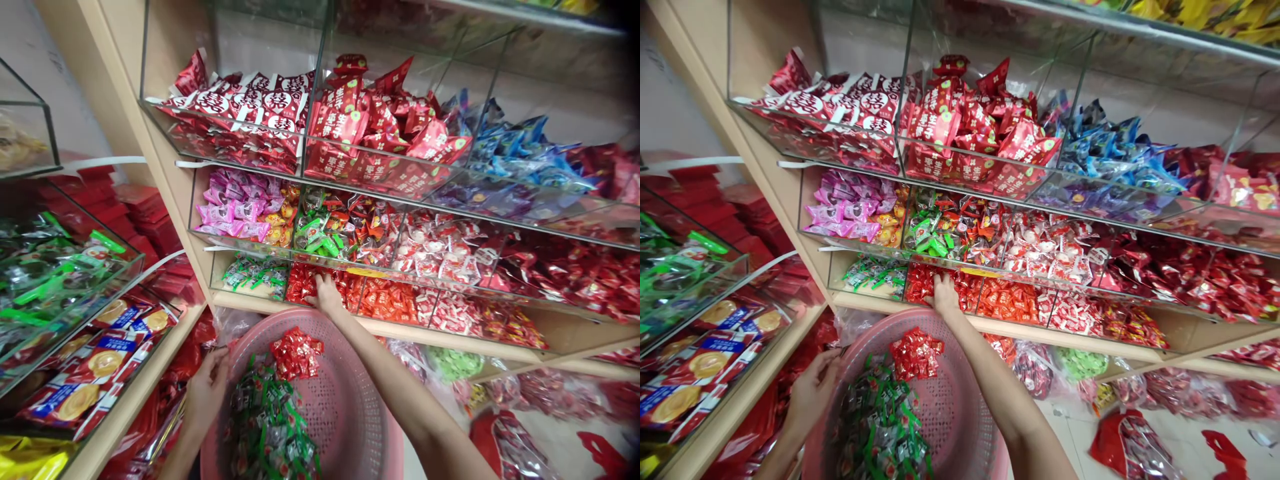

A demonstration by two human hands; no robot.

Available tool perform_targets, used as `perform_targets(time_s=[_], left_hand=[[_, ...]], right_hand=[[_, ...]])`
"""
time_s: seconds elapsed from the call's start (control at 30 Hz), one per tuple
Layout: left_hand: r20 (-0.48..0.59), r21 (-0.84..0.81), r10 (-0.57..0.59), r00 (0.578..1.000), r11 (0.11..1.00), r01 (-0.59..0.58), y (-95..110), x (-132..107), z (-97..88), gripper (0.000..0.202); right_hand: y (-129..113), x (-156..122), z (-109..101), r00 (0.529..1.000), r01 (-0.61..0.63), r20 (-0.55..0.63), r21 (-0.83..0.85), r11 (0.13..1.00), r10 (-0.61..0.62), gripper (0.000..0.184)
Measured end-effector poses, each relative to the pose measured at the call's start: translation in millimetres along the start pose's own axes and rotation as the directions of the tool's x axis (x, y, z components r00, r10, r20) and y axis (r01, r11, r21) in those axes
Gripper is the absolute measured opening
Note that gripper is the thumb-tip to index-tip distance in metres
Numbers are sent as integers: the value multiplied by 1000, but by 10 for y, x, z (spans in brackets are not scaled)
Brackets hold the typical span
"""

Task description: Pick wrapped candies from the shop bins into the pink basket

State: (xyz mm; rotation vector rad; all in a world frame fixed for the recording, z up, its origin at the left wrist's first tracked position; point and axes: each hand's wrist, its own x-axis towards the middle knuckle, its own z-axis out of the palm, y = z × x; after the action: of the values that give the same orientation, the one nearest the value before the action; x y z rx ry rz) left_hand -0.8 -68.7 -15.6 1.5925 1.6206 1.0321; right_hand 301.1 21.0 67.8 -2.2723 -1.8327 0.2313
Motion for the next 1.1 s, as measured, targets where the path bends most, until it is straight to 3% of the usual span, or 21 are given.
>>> perform_targets(time_s=[0.17,0.5,0.67,0.83,0.97,1.03,1.1], left_hand=[[13,-5,8,1000,1000,-8,-21,-4,-1,41],[22,15,17,1000,1000,-17,-45,-5,30,35],[41,-25,8,999,1000,-7,13,-25,19,36],[65,-6,1,998,1000,-1,76,-32,16,36],[75,-23,-10,997,1000,12,78,-27,32,38],[80,-29,-19,997,999,21,69,-27,42,38],[87,-40,-20,996,999,24,80,-29,65,37]], right_hand=[[-24,62,72,999,7,55,-72,997,-3,69],[-54,47,107,996,27,92,-179,984,-11,47],[9,26,76,996,75,55,-156,985,-67,39],[141,-13,47,997,74,22,-7,997,-73,46],[226,0,-9,996,81,-40,225,971,-74,44],[253,-12,-54,995,80,-79,391,917,-53,41],[263,-77,-89,997,46,-76,629,776,3,41]])
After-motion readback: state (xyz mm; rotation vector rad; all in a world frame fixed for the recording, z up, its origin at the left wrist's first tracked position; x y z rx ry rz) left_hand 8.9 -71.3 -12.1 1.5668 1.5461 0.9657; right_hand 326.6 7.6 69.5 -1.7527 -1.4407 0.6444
